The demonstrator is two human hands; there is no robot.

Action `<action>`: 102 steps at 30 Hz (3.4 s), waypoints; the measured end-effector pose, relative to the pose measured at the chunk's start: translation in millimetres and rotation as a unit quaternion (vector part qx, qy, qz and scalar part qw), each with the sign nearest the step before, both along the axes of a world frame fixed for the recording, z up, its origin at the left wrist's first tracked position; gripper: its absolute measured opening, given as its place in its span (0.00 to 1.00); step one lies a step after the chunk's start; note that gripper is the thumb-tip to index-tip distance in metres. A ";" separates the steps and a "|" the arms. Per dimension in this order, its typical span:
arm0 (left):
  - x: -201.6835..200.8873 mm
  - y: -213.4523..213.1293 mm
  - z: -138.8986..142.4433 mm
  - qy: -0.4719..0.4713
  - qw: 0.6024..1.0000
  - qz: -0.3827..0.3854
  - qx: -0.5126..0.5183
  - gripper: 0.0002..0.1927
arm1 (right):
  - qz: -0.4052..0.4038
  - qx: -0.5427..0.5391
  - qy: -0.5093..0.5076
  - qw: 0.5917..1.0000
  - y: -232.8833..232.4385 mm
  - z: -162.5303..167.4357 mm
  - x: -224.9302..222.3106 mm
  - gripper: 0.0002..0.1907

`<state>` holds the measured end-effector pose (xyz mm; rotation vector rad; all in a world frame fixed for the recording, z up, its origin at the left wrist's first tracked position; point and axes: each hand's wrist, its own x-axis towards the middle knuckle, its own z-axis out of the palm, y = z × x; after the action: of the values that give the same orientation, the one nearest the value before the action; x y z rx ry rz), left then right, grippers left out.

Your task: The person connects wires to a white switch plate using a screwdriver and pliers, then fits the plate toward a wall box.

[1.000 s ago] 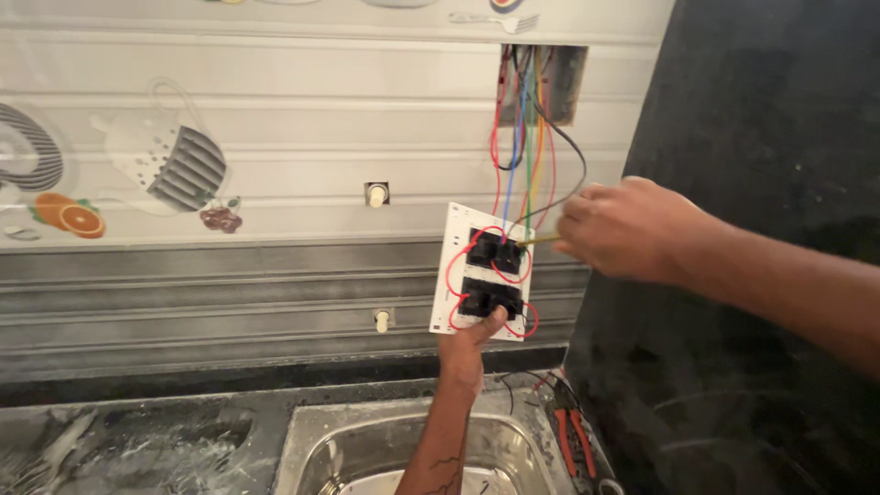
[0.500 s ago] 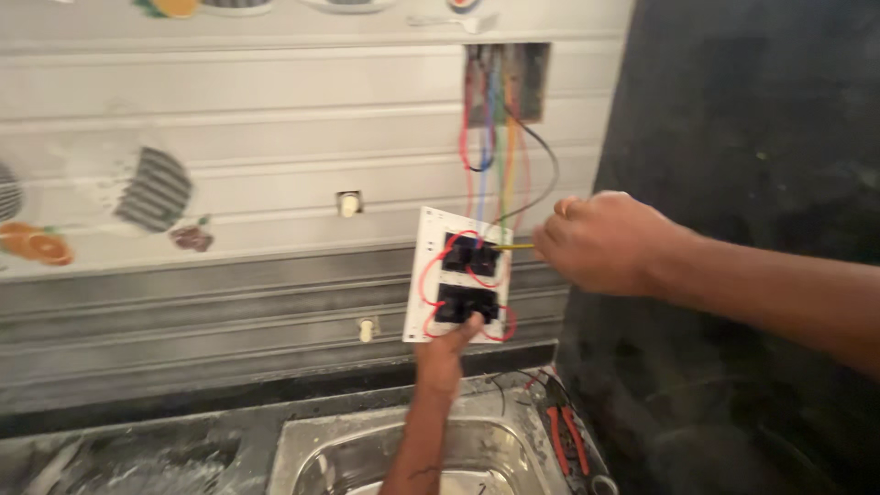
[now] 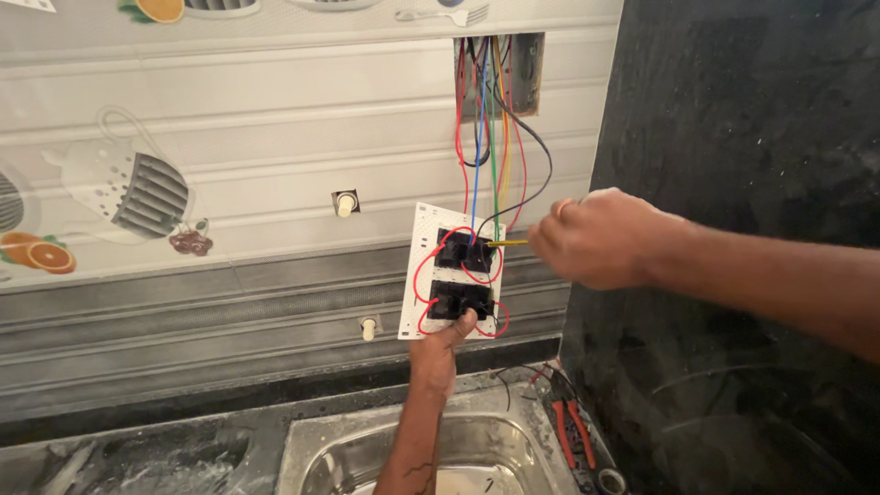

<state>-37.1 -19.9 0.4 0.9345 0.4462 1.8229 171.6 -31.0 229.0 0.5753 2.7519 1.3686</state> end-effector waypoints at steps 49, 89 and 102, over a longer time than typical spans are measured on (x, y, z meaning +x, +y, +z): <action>-35.6 -15.9 19.3 0.081 0.997 0.018 0.005 0.29 | -0.170 -0.160 0.175 0.956 -27.9 6.4 -35.2 0.13; 84.3 46.5 -37.9 -0.125 0.963 -0.223 -0.085 0.25 | -0.344 -0.372 -0.060 0.860 -37.8 67.6 5.6 0.15; 73.7 66.0 -62.1 -0.130 0.969 -0.168 -0.124 0.09 | -0.342 -0.415 -0.086 0.838 -51.6 62.6 -8.4 0.15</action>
<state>36.6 46.2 -61.6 0.5495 0.3194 1.5114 163.3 -82.6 291.6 1.0963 2.2631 0.0387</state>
